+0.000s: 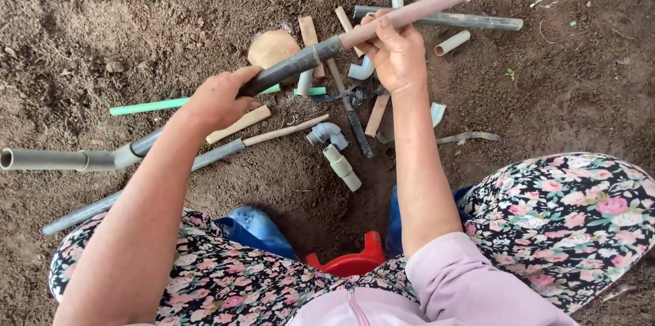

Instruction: The person sits on a small red stool on the ground and assembles various plastic pipes and fittings. They connect a white elbow to a long black pipe, then attach a shorter beige pipe to the elbow. The person continues to connect different lengths of black and beige pipes using various fittings, occasionally using a rock to tap the connections into place.

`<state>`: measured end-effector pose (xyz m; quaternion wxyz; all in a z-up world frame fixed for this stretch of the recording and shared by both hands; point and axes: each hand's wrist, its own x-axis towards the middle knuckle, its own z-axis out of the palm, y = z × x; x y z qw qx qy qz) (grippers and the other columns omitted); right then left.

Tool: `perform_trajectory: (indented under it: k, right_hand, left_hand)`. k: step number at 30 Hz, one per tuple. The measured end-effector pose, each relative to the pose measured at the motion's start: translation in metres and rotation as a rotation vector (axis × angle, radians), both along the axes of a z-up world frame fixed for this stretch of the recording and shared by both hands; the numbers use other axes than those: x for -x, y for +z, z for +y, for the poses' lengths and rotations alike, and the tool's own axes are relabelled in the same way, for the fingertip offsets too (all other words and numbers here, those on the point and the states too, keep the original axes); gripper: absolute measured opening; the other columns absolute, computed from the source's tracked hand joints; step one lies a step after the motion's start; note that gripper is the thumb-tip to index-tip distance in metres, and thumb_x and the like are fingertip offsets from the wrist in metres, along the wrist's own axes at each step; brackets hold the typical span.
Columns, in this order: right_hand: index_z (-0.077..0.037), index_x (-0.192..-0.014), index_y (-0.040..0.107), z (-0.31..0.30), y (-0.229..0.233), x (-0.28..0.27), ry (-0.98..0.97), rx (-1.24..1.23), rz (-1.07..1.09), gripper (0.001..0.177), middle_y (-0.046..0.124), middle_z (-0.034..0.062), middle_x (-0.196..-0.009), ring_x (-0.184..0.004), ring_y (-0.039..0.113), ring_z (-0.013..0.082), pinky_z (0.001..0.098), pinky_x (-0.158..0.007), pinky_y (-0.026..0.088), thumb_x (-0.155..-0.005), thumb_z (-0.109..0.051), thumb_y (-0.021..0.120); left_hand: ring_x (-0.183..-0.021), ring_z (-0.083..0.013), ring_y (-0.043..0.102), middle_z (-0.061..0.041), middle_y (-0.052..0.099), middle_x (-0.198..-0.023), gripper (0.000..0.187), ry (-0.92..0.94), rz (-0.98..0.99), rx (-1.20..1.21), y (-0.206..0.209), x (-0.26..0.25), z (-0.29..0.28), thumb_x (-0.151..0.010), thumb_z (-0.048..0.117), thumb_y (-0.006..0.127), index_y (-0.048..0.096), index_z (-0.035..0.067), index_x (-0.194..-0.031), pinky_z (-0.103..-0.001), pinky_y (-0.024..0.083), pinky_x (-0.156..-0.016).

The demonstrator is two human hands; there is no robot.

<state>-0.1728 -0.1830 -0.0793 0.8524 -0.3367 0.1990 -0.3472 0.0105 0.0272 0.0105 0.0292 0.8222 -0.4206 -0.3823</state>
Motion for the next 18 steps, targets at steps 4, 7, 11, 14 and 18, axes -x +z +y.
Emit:
perform_trajectory:
  k: [4, 7, 11, 14, 18]
  right_hand:
    - [-0.005, -0.092, 0.060, -0.001, -0.009, -0.006, -0.076, 0.013, 0.034, 0.011, 0.066, 0.0129, -0.091, -0.093, 0.064, 0.0317, 0.0523, -0.087, 0.054, -0.083, -0.008, 0.066]
    - [-0.007, -0.094, 0.060, 0.000, -0.003, -0.005, -0.028, 0.030, 0.043, 0.014, 0.067, 0.0123, -0.094, -0.096, 0.064, 0.0318, 0.0503, -0.089, 0.054, -0.083, -0.011, 0.067]
    - [-0.010, -0.097, 0.059, 0.000, 0.016, 0.005, -0.021, -0.078, 0.103, 0.018, 0.065, 0.0094, -0.096, -0.101, 0.062, 0.0291, 0.0405, -0.086, 0.057, -0.082, -0.014, 0.069]
    - [0.001, -0.104, 0.052, -0.016, -0.018, 0.001, -0.162, -0.223, 0.158, 0.033, 0.067, 0.0224, -0.100, -0.099, 0.064, 0.0353, 0.0516, -0.087, 0.057, -0.077, -0.008, 0.068]
    - [-0.002, -0.102, 0.053, 0.010, -0.013, -0.007, -0.118, -0.338, 0.160, 0.021, 0.066, 0.0152, -0.092, -0.099, 0.062, 0.0316, 0.0478, -0.093, 0.055, -0.083, -0.002, 0.062]
  left_hand:
    - [-0.096, -0.0269, 0.056, -0.013, 0.059, -0.109, 0.050, 0.023, 0.011, -0.002, 0.000, 0.000, 0.003, -0.088, 0.013, 0.057, 0.043, 0.021, -0.135, -0.045, 0.044, -0.094]
    - [-0.099, -0.0293, 0.056, -0.015, 0.058, -0.113, 0.053, 0.033, -0.004, 0.017, -0.001, -0.003, 0.005, -0.088, 0.013, 0.057, 0.041, 0.020, -0.138, -0.047, 0.042, -0.095]
    - [-0.090, -0.0280, 0.057, -0.017, 0.056, -0.104, 0.043, 0.025, -0.067, 0.003, -0.005, -0.008, 0.009, -0.089, 0.004, 0.048, 0.046, 0.016, -0.130, -0.044, 0.050, -0.085]
    - [-0.098, -0.0267, 0.056, -0.011, 0.058, -0.108, 0.045, -0.018, -0.143, -0.002, -0.030, -0.019, 0.015, -0.083, 0.006, 0.051, 0.046, 0.013, -0.128, -0.047, 0.044, -0.092]
    - [-0.087, -0.0280, 0.059, -0.015, 0.061, -0.102, 0.046, 0.052, -0.050, -0.023, -0.022, -0.013, 0.014, -0.082, 0.006, 0.051, 0.043, 0.009, -0.127, -0.040, 0.051, -0.082]
